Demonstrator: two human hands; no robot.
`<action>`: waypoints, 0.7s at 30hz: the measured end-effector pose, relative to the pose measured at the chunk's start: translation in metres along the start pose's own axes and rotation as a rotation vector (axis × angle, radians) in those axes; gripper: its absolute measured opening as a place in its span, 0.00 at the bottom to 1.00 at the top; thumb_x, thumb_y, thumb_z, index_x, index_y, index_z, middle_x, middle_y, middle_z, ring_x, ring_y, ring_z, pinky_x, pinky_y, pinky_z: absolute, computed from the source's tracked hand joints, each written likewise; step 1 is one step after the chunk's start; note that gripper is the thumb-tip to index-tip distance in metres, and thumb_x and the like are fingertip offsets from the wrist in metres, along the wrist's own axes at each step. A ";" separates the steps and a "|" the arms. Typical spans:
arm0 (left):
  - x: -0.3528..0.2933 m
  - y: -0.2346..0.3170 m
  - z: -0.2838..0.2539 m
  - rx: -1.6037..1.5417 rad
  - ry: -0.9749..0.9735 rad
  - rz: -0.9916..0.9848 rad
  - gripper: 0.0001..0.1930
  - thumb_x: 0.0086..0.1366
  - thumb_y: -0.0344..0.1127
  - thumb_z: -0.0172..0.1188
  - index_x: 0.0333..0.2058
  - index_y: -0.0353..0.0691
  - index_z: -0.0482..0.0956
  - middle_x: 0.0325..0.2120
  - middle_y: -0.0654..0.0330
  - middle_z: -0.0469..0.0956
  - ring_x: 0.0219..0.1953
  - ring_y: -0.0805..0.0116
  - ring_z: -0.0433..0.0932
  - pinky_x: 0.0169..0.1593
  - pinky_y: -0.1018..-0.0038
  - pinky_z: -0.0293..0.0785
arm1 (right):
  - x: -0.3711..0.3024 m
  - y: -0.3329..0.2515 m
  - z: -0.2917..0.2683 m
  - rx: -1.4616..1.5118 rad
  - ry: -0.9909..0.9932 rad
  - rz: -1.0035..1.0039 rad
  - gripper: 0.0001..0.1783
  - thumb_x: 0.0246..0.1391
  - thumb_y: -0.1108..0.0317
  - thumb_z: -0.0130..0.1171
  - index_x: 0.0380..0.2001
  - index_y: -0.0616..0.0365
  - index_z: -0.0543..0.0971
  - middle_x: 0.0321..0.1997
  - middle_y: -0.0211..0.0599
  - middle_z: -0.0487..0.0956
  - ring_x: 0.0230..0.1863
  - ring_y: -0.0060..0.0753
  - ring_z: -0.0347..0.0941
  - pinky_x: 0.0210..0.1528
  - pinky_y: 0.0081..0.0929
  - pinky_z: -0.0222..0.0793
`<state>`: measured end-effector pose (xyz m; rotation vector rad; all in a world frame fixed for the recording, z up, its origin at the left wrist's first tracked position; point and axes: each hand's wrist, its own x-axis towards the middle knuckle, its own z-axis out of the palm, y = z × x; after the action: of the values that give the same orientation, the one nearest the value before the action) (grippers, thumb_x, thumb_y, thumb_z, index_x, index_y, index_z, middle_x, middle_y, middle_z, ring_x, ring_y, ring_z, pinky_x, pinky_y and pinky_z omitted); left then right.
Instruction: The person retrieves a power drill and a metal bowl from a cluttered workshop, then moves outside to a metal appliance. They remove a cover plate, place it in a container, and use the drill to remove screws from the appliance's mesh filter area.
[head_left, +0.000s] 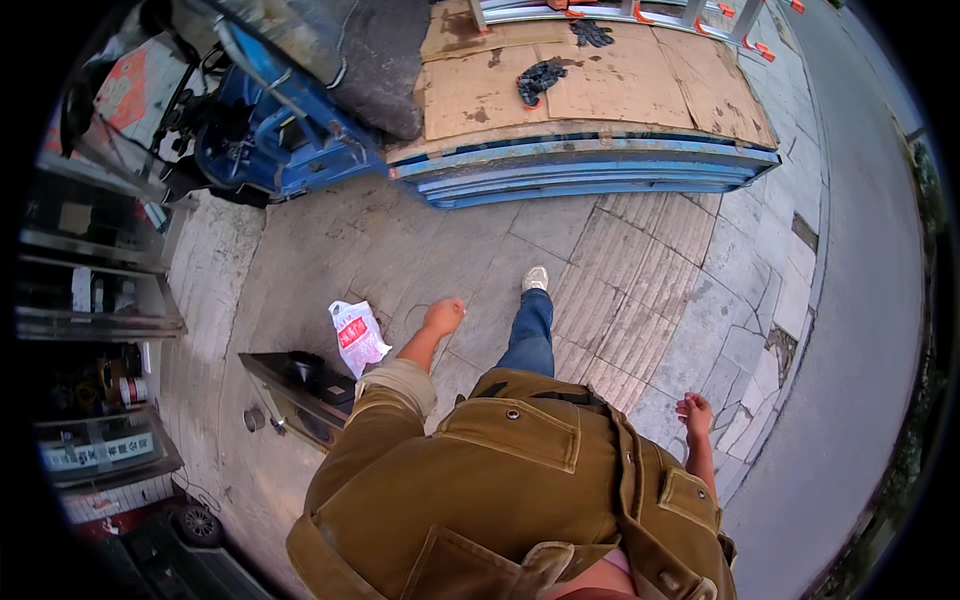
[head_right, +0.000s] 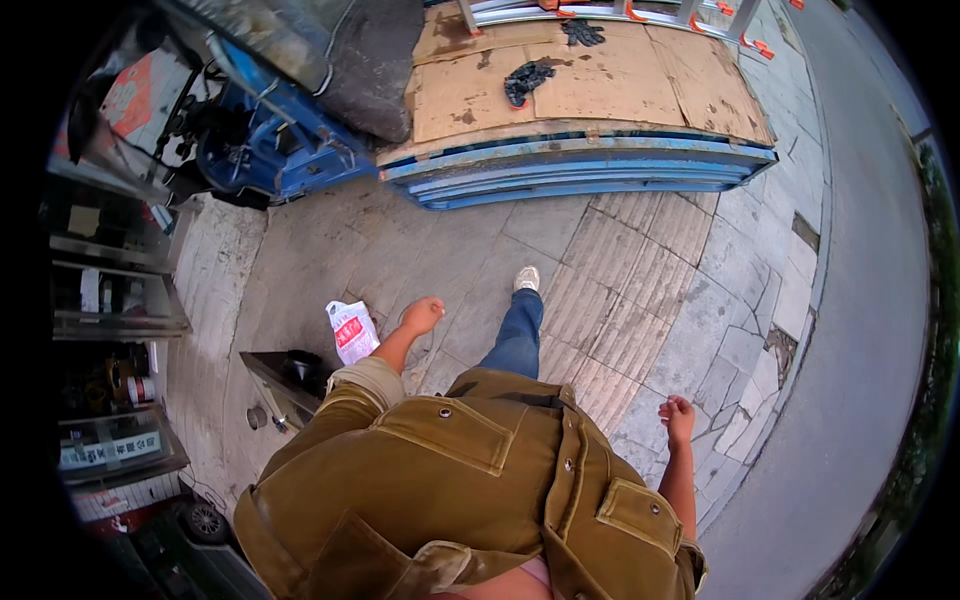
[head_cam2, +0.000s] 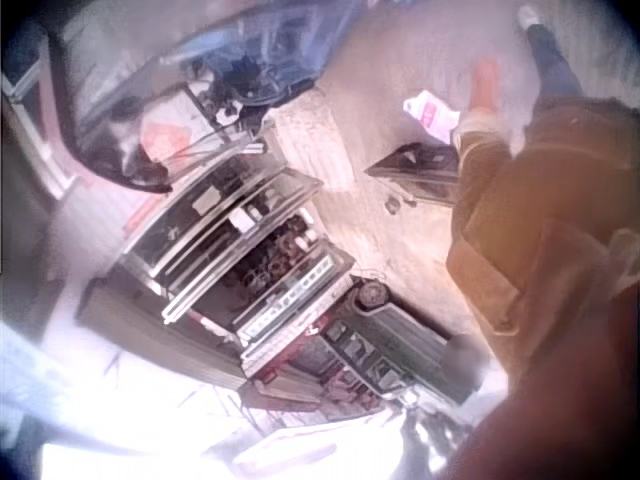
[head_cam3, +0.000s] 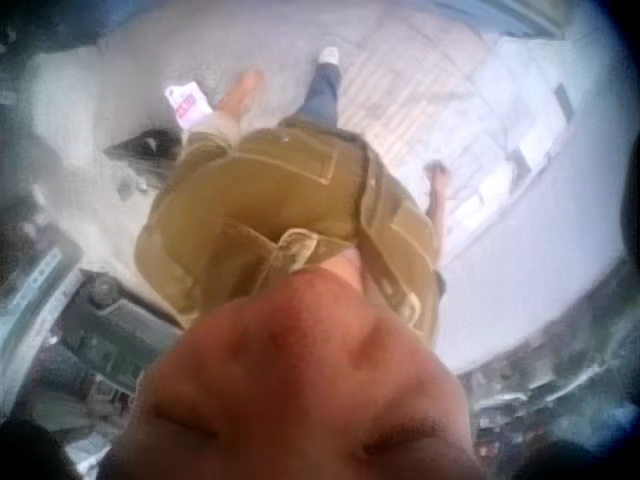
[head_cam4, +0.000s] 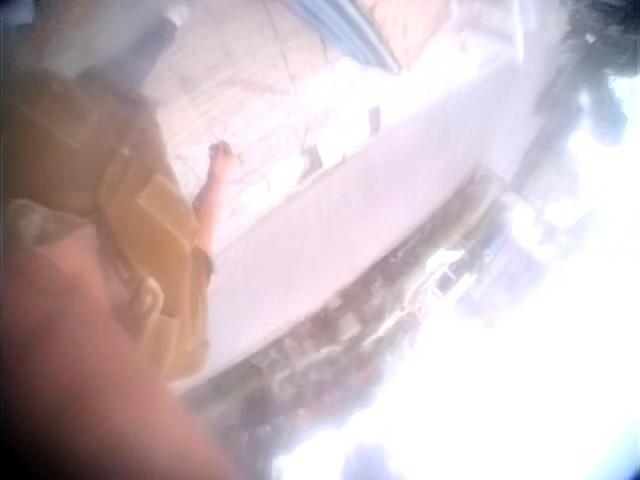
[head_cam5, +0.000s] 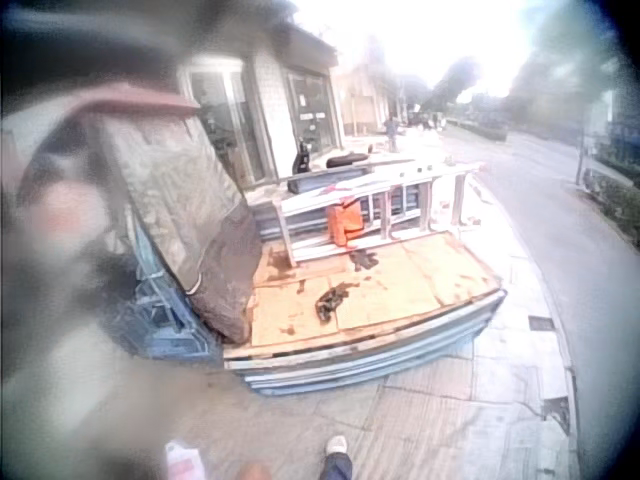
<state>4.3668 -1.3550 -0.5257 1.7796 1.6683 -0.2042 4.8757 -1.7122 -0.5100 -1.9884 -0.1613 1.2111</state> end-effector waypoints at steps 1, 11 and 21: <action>0.031 0.009 -0.009 0.008 0.026 0.040 0.14 0.53 0.40 0.57 0.39 0.46 0.76 0.37 0.55 0.76 0.42 0.57 0.73 0.44 0.64 0.69 | 0.003 0.004 0.010 -0.048 0.008 0.023 0.06 0.53 0.66 0.49 0.33 0.53 0.73 0.22 0.28 0.76 0.20 0.21 0.70 0.20 0.19 0.62; 0.374 0.215 -0.130 0.187 0.157 0.354 0.23 0.54 0.35 0.55 0.51 0.56 0.70 0.59 0.61 0.56 0.59 0.59 0.57 0.56 0.58 0.59 | -0.044 0.024 0.042 0.064 0.165 0.379 0.07 0.51 0.75 0.51 0.33 0.68 0.72 0.21 0.44 0.77 0.20 0.31 0.74 0.23 0.24 0.71; 0.536 0.289 -0.161 0.428 0.072 0.221 0.22 0.59 0.36 0.47 0.54 0.54 0.65 0.62 0.65 0.50 0.62 0.62 0.51 0.57 0.52 0.56 | -0.081 -0.011 0.074 -0.176 0.284 0.504 0.05 0.45 0.72 0.59 0.25 0.63 0.79 0.21 0.31 0.77 0.23 0.20 0.71 0.27 0.20 0.68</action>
<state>4.6718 -0.8081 -0.5898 2.2962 1.5414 -0.4274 4.7764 -1.7025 -0.4632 -2.4192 0.4132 1.2260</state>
